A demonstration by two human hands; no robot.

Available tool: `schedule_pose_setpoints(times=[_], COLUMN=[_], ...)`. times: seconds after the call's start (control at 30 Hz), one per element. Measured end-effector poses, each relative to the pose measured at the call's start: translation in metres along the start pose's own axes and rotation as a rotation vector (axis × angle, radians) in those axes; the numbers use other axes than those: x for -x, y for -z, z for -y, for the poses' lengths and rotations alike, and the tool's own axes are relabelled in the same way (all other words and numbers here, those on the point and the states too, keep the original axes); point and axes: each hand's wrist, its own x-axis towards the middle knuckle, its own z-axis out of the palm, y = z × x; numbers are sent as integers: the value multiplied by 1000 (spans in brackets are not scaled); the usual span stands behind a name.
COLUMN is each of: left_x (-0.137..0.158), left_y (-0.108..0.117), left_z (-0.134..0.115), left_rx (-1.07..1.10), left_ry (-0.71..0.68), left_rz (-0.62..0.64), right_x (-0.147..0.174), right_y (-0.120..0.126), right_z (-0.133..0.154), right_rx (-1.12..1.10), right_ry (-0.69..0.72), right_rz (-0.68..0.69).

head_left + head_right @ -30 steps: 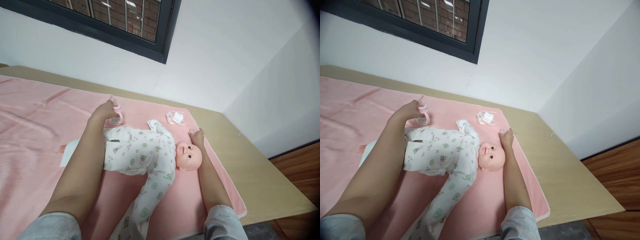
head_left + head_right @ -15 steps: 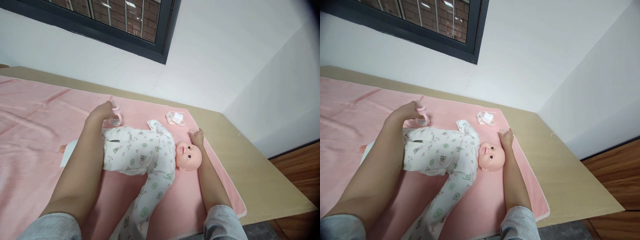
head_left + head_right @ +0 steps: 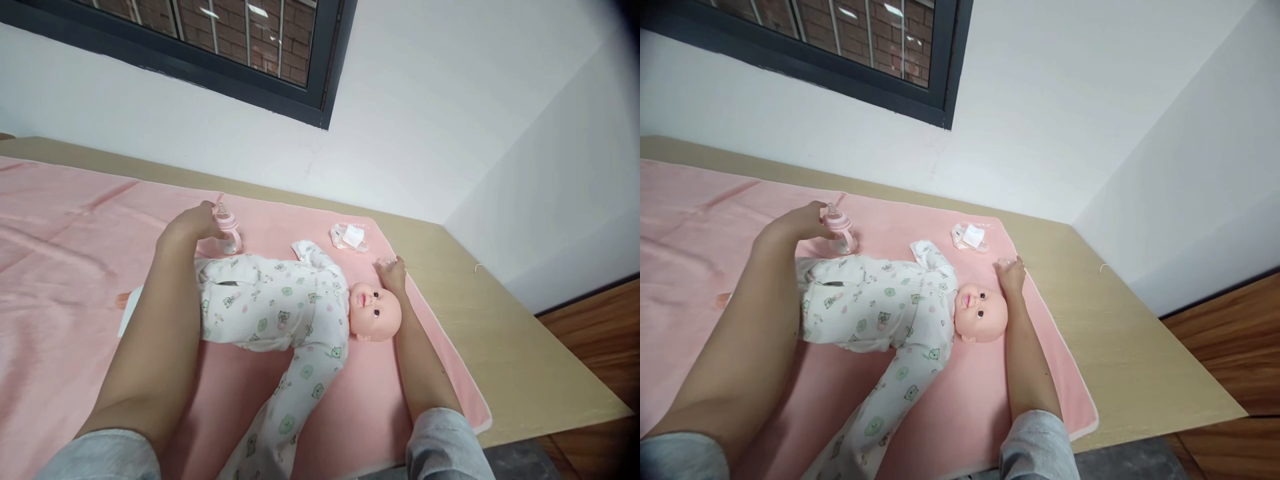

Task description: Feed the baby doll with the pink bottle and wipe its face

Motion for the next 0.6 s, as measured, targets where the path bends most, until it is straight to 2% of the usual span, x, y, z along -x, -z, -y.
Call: schedule_pose_setpoints(times=[0.1,0.2,0.3,0.37,0.43,0.5,0.6], left_x=[10,29,57,77,93,104,109], left_y=[13,27,34,31,21,7,-15], left_z=[-4,-16,-43,-68,-97,-127,-169], left_rx=[-34,-48,-43,-25,8,63,124], left_ry=[90,90,-111,-309,-473,-606,-748], left_rz=[-3,-179,-452,-533,-500,-396,-126], right_x=[0,0,0,0,0,1,4], right_y=[1,1,1,1,1,2,6], right_z=[2,3,3,3,4,6,12], right_rx=[-17,-41,-72,-85,-90,-92,-104], right_ry=[-12,-12,11,45,97,168,302], right_rz=[-1,-30,-76,-118,-176,-248,-340])
